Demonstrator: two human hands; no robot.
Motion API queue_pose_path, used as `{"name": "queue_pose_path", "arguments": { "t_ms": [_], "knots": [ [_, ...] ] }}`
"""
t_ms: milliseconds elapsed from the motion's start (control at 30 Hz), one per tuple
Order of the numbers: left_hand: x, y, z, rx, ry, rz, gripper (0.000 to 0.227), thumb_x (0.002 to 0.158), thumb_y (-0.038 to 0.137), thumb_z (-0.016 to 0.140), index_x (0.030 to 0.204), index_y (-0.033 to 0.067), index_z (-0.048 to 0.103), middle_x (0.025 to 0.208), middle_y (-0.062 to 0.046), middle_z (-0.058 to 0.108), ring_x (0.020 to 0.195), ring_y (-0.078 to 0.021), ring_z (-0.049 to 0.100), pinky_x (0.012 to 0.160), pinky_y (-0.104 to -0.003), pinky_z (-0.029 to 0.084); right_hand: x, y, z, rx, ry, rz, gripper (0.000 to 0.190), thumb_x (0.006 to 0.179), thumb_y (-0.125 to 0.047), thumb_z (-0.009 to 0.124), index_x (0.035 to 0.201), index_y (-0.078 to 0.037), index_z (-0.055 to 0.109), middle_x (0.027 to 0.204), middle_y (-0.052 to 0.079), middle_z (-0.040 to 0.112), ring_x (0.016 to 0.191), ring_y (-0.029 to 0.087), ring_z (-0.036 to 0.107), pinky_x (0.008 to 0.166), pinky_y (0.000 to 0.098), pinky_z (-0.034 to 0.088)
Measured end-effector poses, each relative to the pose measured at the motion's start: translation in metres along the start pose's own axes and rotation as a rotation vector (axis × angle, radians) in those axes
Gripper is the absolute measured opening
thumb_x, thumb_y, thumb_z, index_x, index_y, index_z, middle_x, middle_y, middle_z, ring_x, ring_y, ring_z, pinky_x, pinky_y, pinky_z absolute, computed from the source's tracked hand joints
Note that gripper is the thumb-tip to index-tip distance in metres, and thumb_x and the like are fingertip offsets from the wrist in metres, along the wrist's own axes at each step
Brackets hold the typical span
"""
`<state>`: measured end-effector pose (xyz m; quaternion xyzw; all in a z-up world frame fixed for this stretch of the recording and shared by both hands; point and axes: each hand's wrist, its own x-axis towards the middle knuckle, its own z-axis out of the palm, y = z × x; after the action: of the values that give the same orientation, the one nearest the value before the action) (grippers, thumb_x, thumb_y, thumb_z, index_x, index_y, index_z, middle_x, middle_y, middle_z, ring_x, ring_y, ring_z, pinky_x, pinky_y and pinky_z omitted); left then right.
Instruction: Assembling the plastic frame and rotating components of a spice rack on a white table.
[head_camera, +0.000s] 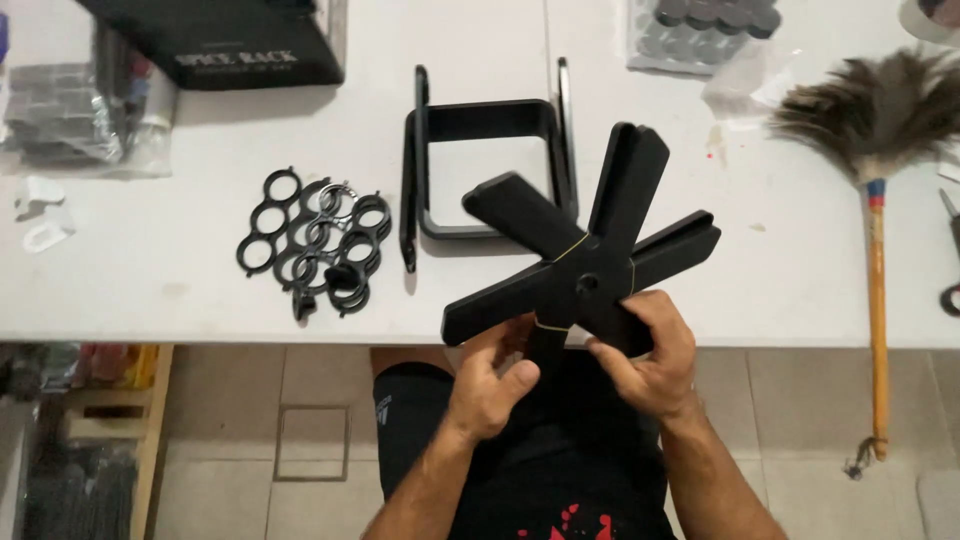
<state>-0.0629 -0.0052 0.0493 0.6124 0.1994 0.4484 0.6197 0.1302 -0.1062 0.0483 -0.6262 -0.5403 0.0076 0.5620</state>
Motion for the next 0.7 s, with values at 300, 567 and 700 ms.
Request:
{"name": "queue_pose_path", "arguments": {
  "t_ms": [300, 567, 700],
  "knots": [
    [-0.005, 0.017, -0.039, 0.055, -0.084, -0.347, 0.026, 0.095, 0.023, 0.067, 0.079, 0.0097, 0.082, 0.069, -0.006, 0.075, 0.064, -0.0177, 0.074, 0.072, -0.032, 0.063, 0.037, -0.044, 0.040, 0.154, -0.107, -0.127, 0.038, 0.082, -0.019, 0.083, 0.108, 0.006, 0.072, 0.100, 0.020, 0.071, 0.090, 0.037, 0.071, 0.077, 0.0425, 0.057],
    [-0.001, 0.062, -0.019, 0.319, 0.096, -0.249, 0.028, 0.090, 0.025, 0.065, 0.068, 0.0109, 0.075, 0.071, 0.001, 0.078, 0.069, -0.0120, 0.078, 0.073, -0.026, 0.064, 0.044, -0.077, 0.066, -0.251, -0.013, -0.197, 0.003, 0.090, -0.001, 0.077, 0.091, 0.002, 0.075, 0.083, 0.012, 0.076, 0.070, 0.025, 0.072, 0.070, 0.0340, 0.057],
    [-0.005, 0.077, -0.032, 0.526, -0.022, -0.171, 0.026, 0.094, 0.030, 0.061, 0.086, 0.0141, 0.081, 0.084, 0.002, 0.081, 0.084, -0.0134, 0.078, 0.088, -0.029, 0.059, 0.053, -0.098, 0.074, -0.248, -0.050, -0.091, 0.008, 0.091, 0.004, 0.069, 0.084, 0.000, 0.071, 0.077, 0.008, 0.072, 0.068, 0.022, 0.067, 0.066, 0.0317, 0.052]
  ]
}}
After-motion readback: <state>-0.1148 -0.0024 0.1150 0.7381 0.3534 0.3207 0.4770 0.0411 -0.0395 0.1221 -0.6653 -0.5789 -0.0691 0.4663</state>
